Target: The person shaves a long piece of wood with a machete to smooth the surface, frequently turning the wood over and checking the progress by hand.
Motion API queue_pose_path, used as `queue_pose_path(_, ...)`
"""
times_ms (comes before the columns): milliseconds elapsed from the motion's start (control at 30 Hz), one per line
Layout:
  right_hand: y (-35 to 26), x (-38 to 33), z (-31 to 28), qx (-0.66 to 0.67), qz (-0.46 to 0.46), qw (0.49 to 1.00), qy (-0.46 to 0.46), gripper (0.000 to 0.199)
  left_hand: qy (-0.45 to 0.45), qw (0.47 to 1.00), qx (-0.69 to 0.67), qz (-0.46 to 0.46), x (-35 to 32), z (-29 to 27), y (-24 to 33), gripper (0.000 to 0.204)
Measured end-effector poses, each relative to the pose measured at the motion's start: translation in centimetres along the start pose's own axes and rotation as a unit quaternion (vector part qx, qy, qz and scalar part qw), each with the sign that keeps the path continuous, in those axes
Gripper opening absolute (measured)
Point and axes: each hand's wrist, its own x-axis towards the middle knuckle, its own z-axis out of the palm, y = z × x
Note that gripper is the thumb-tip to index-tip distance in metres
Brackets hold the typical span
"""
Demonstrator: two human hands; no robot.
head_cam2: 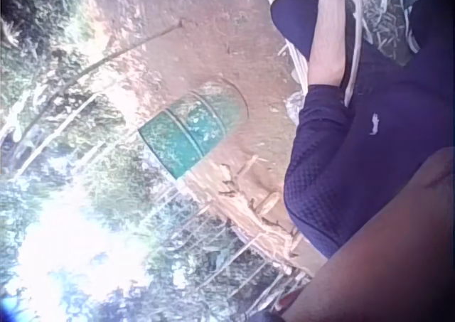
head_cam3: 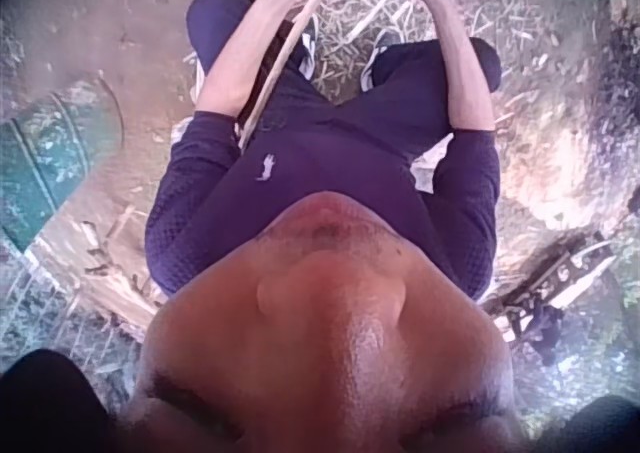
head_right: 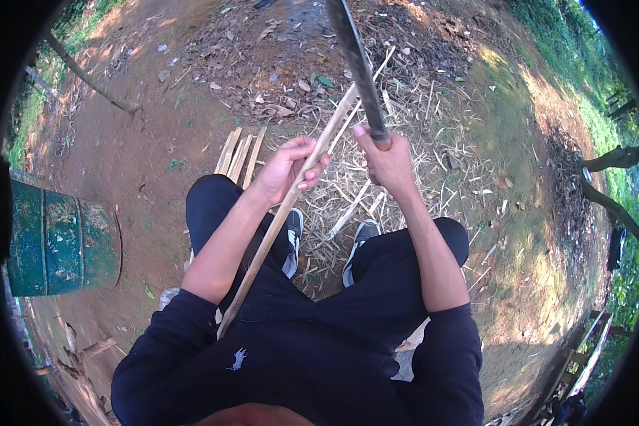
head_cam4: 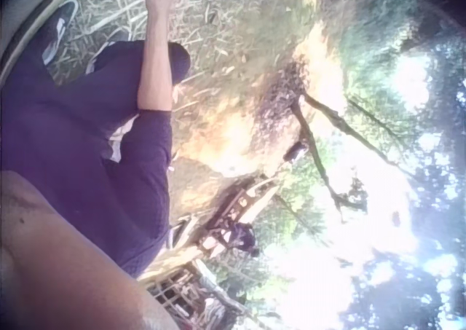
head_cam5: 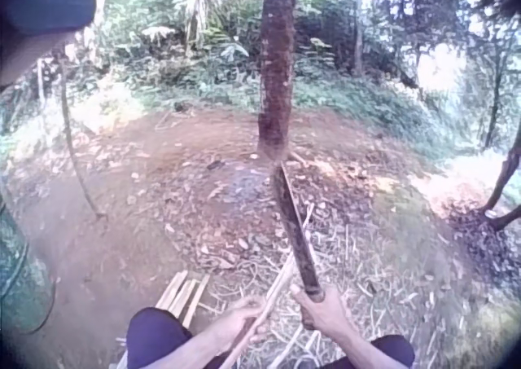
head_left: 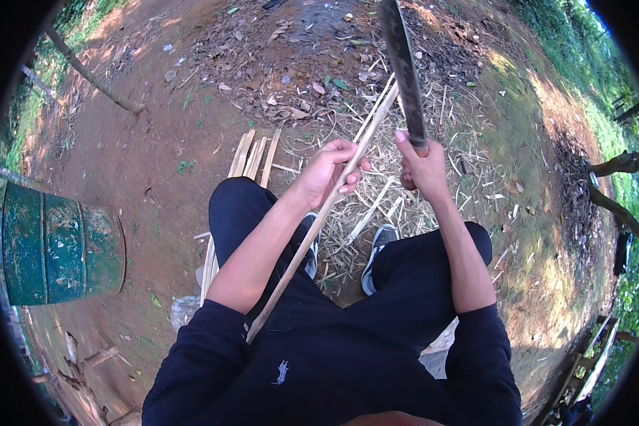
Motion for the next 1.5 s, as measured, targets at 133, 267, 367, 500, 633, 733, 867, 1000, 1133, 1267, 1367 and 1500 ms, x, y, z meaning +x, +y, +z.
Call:
queue_pose_path(133,0.2,-0.1,1.8,-0.018,-0.019,0.999,-0.029,0.040,-0.011,0.997,0.073,-0.009,-0.3,1.6,-1.3,0.015)
queue_pose_path(267,0.4,1.0,0.8,-0.059,-0.018,0.998,0.013,0.041,-0.028,0.985,0.169,-0.028,-0.9,2.7,-0.6,0.029)
queue_pose_path(367,0.1,1.9,-0.2,-0.038,-0.024,0.996,0.071,0.043,-0.081,0.967,0.200,-0.134,-1.6,1.7,-0.7,0.037)
queue_pose_path(500,0.0,3.1,-2.9,-0.047,-0.043,0.989,0.134,0.051,-0.150,0.928,0.224,-0.257,-3.3,1.9,-1.4,0.038)
queue_pose_path(633,0.5,2.6,-4.4,-0.021,-0.036,0.992,0.123,0.049,-0.097,0.940,0.242,-0.222,-3.0,2.3,-1.9,0.033)
queue_pose_path(733,1.1,1.9,-4.8,-0.206,-0.128,0.959,0.149,0.042,-0.042,0.950,0.266,-0.158,-2.3,2.3,-1.5,0.031)
queue_pose_path(867,1.0,0.1,-3.5,-0.350,-0.170,0.918,0.078,0.023,-0.009,0.947,0.309,-0.087,-1.4,2.0,-1.1,0.030)
queue_pose_path(1000,1.8,-0.9,-1.2,-0.451,-0.308,0.838,0.028,0.020,0.012,0.930,0.365,-0.050,-1.3,2.9,-1.0,0.028)
queue_pose_path(1133,1.9,-1.3,0.0,-0.521,-0.379,0.765,0.020,0.015,0.012,0.889,0.454,0.055,-1.7,2.6,-1.9,0.024)
queue_pose_path(1267,2.5,-0.3,-0.6,-0.565,-0.395,0.724,0.026,0.014,0.045,0.868,0.492,0.054,-2.0,2.4,-1.9,0.024)
queue_pose_path(1367,3.9,2.3,-2.8,-0.573,-0.347,0.741,0.054,0.020,0.063,0.837,0.542,0.049,-2.2,1.5,-1.5,0.028)
queue_pose_path(1500,3.2,4.0,-4.1,-0.569,-0.437,0.687,0.114,0.013,0.075,0.799,0.593,0.068,-1.9,1.2,-0.9,0.030)
